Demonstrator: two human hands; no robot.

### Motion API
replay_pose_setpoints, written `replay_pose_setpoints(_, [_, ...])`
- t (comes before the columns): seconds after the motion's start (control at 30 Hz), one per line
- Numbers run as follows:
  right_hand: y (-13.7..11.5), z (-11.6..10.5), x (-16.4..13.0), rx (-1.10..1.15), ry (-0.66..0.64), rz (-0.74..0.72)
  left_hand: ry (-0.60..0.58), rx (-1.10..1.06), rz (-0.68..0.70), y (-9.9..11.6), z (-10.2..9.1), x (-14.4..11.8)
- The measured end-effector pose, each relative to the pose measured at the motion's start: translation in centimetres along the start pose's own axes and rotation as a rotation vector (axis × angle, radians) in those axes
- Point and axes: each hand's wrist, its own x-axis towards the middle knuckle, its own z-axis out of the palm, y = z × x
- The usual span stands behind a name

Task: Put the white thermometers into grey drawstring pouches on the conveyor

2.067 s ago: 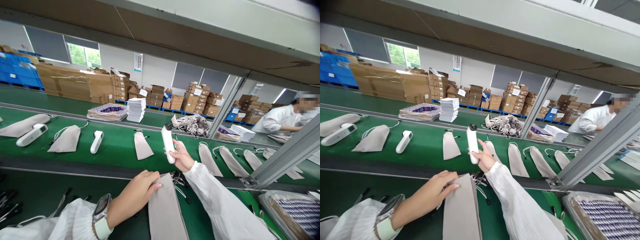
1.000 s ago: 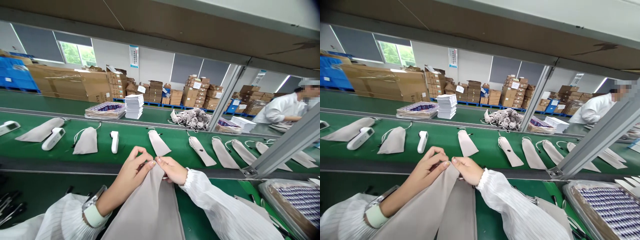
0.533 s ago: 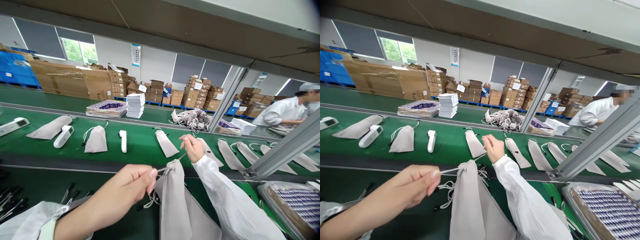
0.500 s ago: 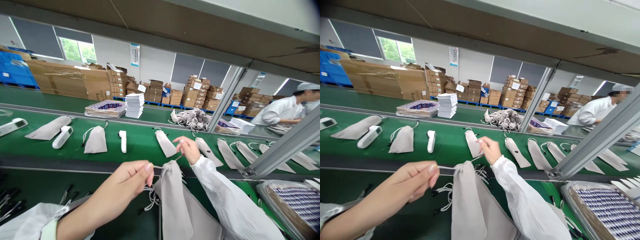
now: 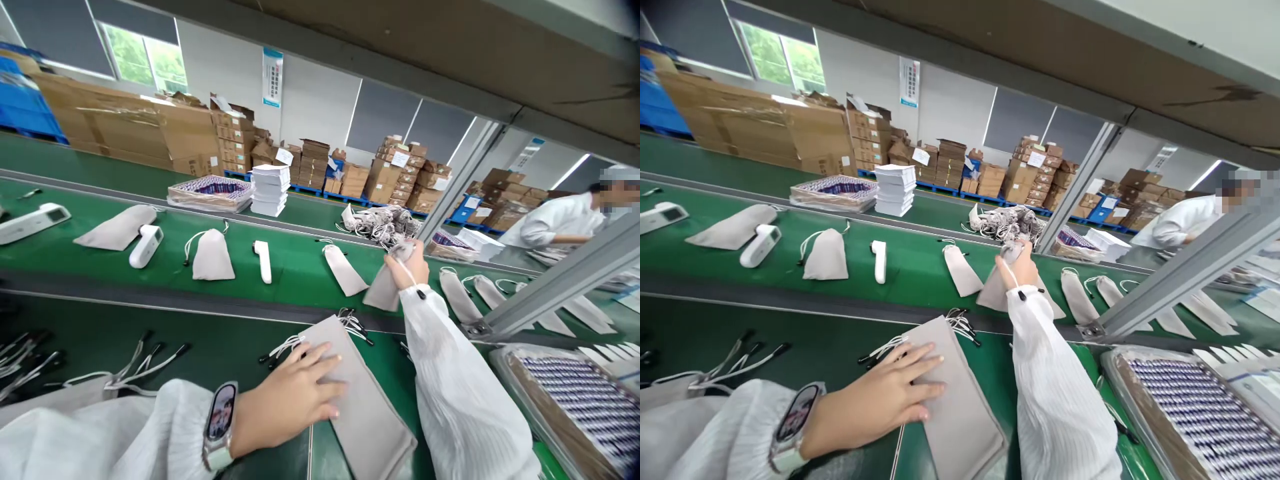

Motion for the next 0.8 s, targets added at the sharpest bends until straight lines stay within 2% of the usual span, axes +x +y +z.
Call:
replay_pose_setpoints(0.1, [2.7, 1.7, 0.3, -0.436, -0.232, -0.008, -0.041, 0.011, -0.088, -0.7, -0.4, 0.4])
replay_pose_setpoints(0.2, [3.7, 3.5, -0.6, -0.588, -0.303, -0.037, 0.043, 0.064, -0.188, -1.8, -1.0, 0.9])
replay_pose_setpoints(0.27, [3.1, 4.2, -1.3, -0.563, -0.266, -0.112, 0.164, 0.137, -0.265, -2.9, -0.6, 1.1])
replay_pose_setpoints(0.33, [1.4, 4.7, -2.3, -0.435, -0.292, -0.298, 0.217, 0.160, -0.329, -3.8, 0.0, 1.2])
replay_pose_setpoints(0.43, [-2.1, 6.5, -5.0, -0.152, -0.517, -0.626, 0.204, 0.142, -0.380, -4.3, 0.6, 1.0])
replay_pose_setpoints(0.5, [-4.5, 8.6, -7.0, -0.055, -0.672, -0.731, 0.224, 0.175, -0.395, -3.9, 0.6, 0.9])
replay_pose_setpoints(0.57, [-6.7, 11.1, -8.6, -0.028, -0.755, -0.708, 0.242, 0.223, -0.393, -3.5, 0.4, 0.7])
replay_pose_setpoints(0.67, [-8.9, 14.1, -9.3, 0.044, -0.796, -0.526, 0.237, 0.288, -0.356, -3.2, 0.3, 0.6])
replay_pose_setpoints(0.73, [-9.5, 15.2, -8.8, 0.114, -0.795, -0.430, 0.225, 0.303, -0.351, -3.4, 0.3, 0.7])
replay_pose_setpoints(0.8, [-9.3, 15.3, -7.9, 0.180, -0.805, -0.357, 0.229, 0.249, -0.370, -3.8, 0.1, 0.9])
